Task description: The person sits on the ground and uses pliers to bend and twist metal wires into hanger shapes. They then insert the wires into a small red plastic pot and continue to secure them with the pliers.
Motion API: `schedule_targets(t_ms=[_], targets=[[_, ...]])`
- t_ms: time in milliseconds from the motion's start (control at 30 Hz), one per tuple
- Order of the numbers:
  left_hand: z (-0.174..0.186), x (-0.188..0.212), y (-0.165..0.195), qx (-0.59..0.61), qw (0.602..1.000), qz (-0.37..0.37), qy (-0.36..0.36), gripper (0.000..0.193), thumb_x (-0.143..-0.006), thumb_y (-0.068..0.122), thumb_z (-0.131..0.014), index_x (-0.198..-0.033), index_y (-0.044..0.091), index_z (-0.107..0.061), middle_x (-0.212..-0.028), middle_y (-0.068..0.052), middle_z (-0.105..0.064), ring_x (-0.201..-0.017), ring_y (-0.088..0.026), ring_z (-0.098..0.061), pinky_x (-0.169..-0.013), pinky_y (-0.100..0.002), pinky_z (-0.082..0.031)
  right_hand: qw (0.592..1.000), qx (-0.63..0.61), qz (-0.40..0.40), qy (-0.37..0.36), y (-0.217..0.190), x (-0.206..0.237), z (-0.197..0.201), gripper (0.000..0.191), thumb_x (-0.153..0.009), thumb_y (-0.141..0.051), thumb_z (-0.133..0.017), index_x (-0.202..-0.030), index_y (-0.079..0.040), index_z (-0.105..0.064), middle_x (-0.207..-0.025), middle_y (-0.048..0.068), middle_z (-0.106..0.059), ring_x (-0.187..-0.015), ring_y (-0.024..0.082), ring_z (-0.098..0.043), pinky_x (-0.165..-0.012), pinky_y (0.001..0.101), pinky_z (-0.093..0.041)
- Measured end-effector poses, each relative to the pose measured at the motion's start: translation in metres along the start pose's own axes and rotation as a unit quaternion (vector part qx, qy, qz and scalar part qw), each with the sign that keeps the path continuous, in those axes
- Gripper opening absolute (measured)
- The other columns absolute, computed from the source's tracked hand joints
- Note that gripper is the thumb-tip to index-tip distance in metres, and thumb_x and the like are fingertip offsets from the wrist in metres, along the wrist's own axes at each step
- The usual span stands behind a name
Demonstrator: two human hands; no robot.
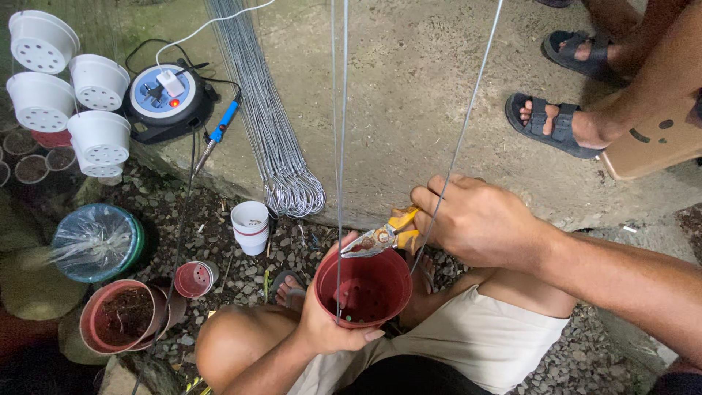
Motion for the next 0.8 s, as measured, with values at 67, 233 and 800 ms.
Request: schedule_targets(t_ms=[67, 233, 800], targets=[[0.000, 0.001, 0.000, -0.007, 1.000, 0.004, 0.000, 0.127, -0.065, 0.017, -0.094, -0.164, -0.001, -0.017, -0.153, -0.017, -0.053, -0.140, -0.026, -0.056, -0.120, -0.044, -0.044, 0.999, -0.025, -0.014, -0.017, 0.000, 0.002, -0.001, 0.017, -0.075, -0.026, -0.065, -0.072, -0.009, -0.064, -0.084, 0.006, -0.055, -0.081, 0.023, -0.061, -0.066, 0.0360, -0.054], [-0.003, 0.002, 0.000, 0.009, 1.000, 0.017, -0.009, 0.129, -0.064, 0.018, -0.094, -0.164, -0.001, -0.016, -0.150, -0.018, -0.056, -0.139, -0.027, -0.057, -0.120, -0.045, -0.044, 0.998, -0.057, -0.023, -0.023, -0.001, 0.009, -0.003, 0.019, -0.076, -0.025, -0.064, -0.077, -0.007, -0.066, -0.089, 0.007, -0.058, -0.085, 0.023, -0.061, -0.072, 0.0366, -0.054], [0.005, -0.001, -0.007, -0.012, 0.999, -0.040, 0.015, 0.125, -0.067, 0.036, -0.095, -0.160, -0.005, -0.024, -0.155, -0.020, -0.051, -0.144, -0.031, -0.055, -0.124, -0.048, -0.043, 0.997, 0.004, -0.073, 0.009, -0.005, 0.005, 0.021, 0.043, -0.075, -0.030, -0.062, -0.093, 0.009, -0.070, -0.136, 0.027, -0.057, -0.136, 0.043, -0.045, -0.114, 0.0591, -0.029]])
Point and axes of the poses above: each hand's wrist, its own x-axis away from the middle knuckle, its own z-axis out of the back of the hand, y = z × x, the point moved 2 cm from there along -x, towards the middle knuckle
